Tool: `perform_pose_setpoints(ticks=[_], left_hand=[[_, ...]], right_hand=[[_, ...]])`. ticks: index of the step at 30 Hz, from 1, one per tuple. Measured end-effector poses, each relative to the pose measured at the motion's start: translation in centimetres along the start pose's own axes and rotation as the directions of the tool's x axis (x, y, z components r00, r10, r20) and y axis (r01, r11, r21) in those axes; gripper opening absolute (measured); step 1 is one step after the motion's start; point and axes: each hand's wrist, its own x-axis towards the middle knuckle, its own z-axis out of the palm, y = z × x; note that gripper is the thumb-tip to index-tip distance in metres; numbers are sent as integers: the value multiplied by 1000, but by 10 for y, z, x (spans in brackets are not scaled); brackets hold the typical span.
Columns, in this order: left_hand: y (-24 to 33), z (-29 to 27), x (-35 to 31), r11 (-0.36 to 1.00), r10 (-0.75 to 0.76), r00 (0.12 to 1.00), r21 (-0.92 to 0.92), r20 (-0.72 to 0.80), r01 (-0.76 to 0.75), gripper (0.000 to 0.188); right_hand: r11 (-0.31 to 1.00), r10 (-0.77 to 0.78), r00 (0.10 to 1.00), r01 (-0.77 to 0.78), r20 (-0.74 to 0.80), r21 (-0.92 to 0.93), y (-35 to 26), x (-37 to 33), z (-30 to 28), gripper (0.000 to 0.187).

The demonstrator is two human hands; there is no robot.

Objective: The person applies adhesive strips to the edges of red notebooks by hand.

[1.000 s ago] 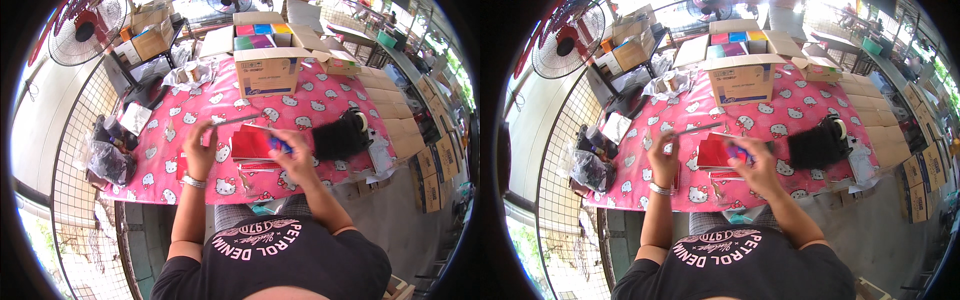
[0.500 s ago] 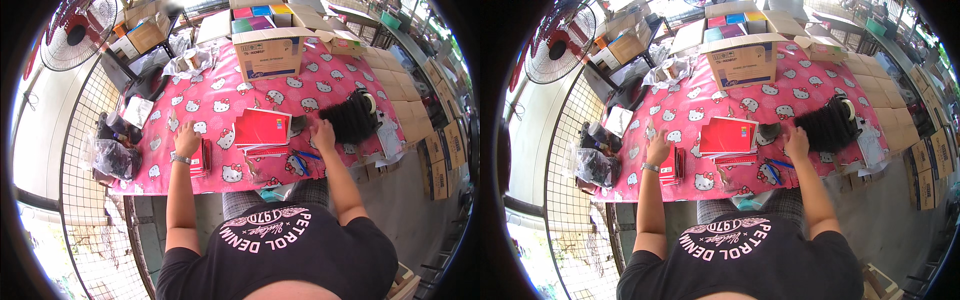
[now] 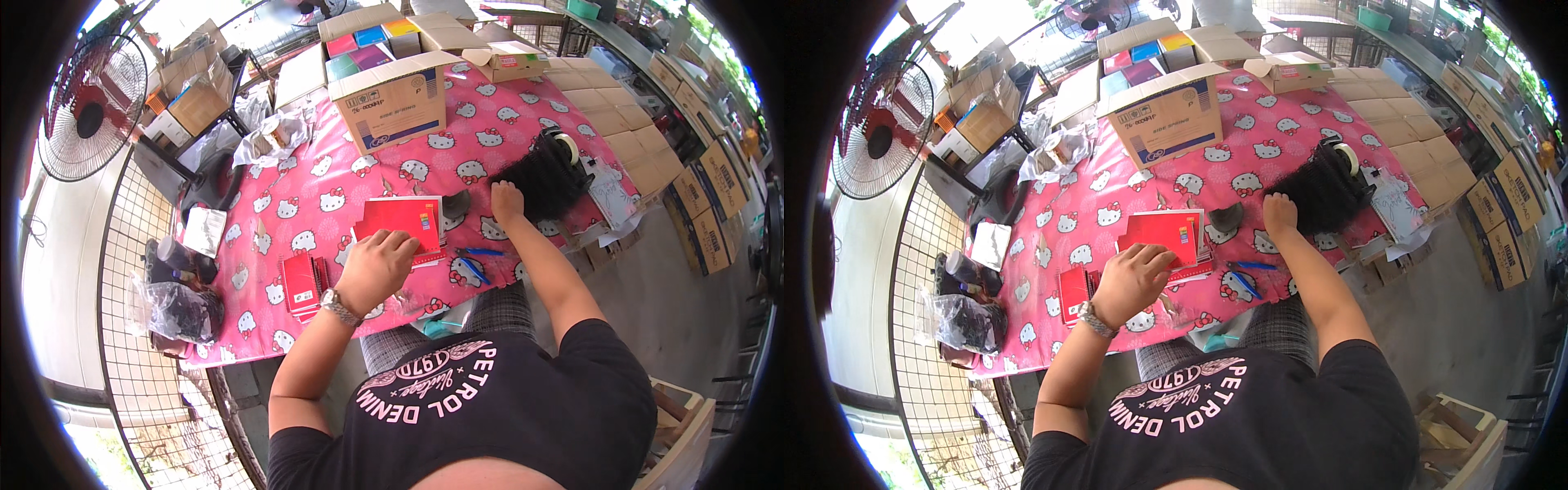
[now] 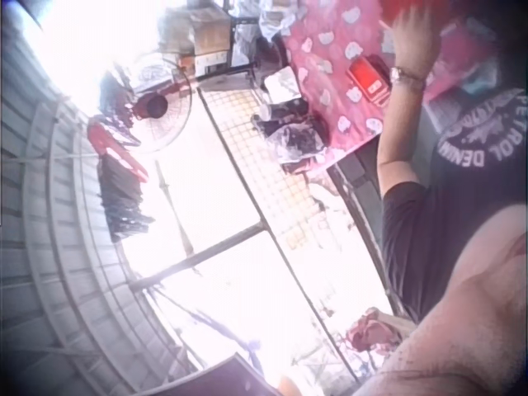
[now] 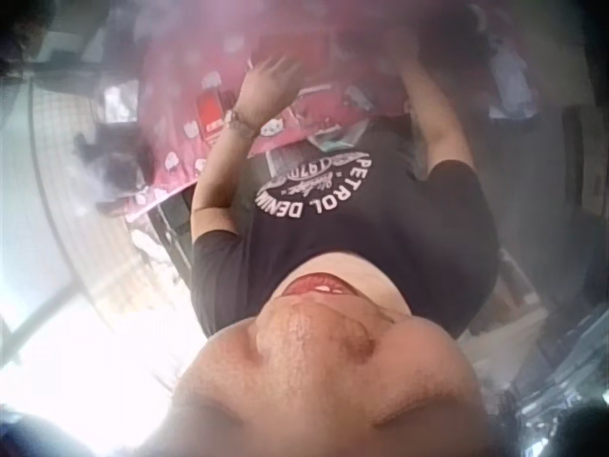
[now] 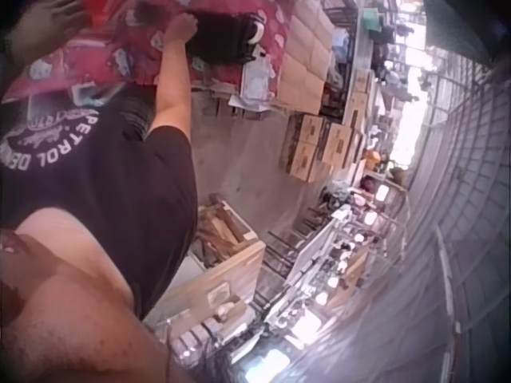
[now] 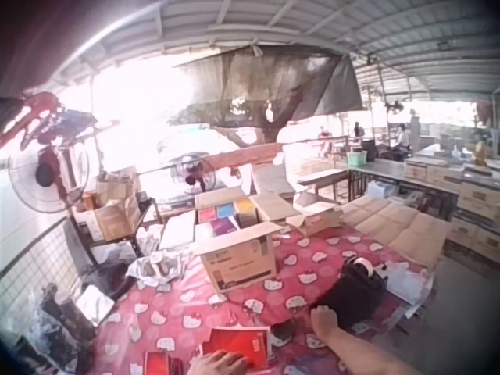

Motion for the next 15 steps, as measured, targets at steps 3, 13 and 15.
perform_pose_setpoints(ticks=[3, 13, 15], left_hand=[[-7, -16, 8, 991, -37, 999, -125, 28, 41, 21], [-27, -16, 11, 982, -114, 992, -155, -55, 104, 24], [-25, -27, 25, 978, -151, 984, -161, -98, 134, 26]], right_hand=[[978, 104, 995, -102, -3, 183, -1, 4, -3, 15], [596, -151, 987, 132, -51, 792, -41, 18, -104, 25], [354, -261, 956, 226, -136, 908, -61, 3, -164, 20]])
